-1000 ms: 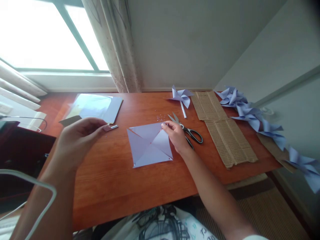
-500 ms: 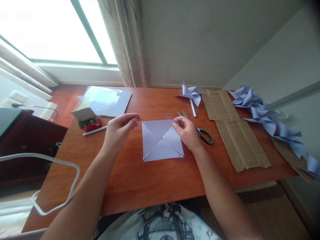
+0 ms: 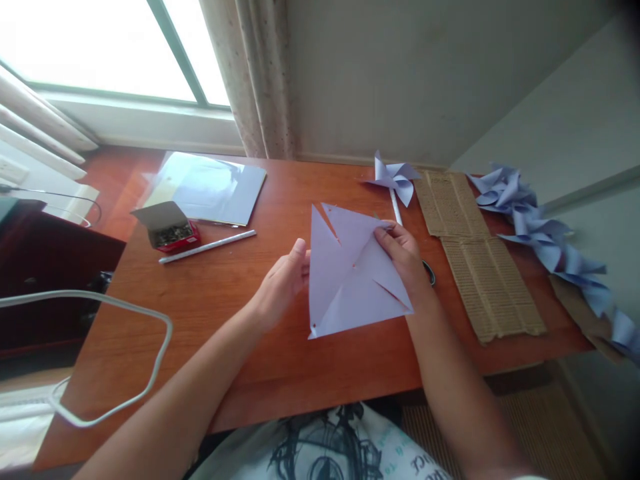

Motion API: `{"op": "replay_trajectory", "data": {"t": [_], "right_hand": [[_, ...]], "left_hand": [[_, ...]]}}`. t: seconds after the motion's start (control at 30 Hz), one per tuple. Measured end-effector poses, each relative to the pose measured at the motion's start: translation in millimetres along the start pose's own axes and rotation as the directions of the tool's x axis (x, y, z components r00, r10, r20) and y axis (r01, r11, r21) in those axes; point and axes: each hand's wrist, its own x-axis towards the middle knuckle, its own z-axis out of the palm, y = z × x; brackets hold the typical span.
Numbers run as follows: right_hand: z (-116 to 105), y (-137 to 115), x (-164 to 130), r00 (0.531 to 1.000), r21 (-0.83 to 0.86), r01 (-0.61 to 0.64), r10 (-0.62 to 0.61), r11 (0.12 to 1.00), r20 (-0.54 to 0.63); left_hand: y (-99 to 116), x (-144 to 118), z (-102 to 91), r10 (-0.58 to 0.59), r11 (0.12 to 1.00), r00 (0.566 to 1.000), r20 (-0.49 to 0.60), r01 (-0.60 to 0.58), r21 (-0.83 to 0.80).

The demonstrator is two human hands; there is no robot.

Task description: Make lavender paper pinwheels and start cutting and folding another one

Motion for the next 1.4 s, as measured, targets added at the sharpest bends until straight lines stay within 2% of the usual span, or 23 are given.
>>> {"op": "replay_trajectory", "data": {"t": [0.1,0.23,0.4,0.57,0.8,0.97,1.2,1.4], "right_hand": [[6,1,-3,0.999,-0.039,0.042,-0.043,0.998,-0.016],[8,1,-3,0.997,-0.087,0.065,-0.068,0.994,-0.034],[6,2,-2,0.994,-0.071,0.098,-0.101,0.993,-0.033],[5,3,-2,0.988,-0.139,0.140,-0.147,0.980,-0.047],[5,3,-2,0.983,-0.066,0.174,-0.177,0.983,-0.043],[3,7,-1,0.977,-0.141,0.200,-0.208,0.970,-0.039],[2,8,0,0.975,-0.200,0.210,-0.220,0.957,-0.031],[3,4,-3,0.977,-0.099,0.208,-0.211,0.973,-0.020]], "left_hand": [[-3,-4,9.2,-0.057,0.988,0.998,0.010,0.058,-0.141],[2,-7,14.2,-0.087,0.976,0.994,0.060,0.097,-0.196],[9,-7,16.1,-0.071,0.977,0.991,0.110,0.091,-0.193],[8,-6,16.1,-0.058,0.982,0.997,0.043,0.065,-0.178],[5,-6,13.2,-0.074,0.984,0.997,-0.020,0.070,-0.162],[5,-6,11.9,-0.081,0.986,0.996,-0.048,0.073,-0.151],[2,-5,7.8,-0.108,0.981,0.994,-0.003,0.106,-0.160],[3,-7,7.0,-0.121,0.975,0.990,0.078,0.133,-0.180]]}}
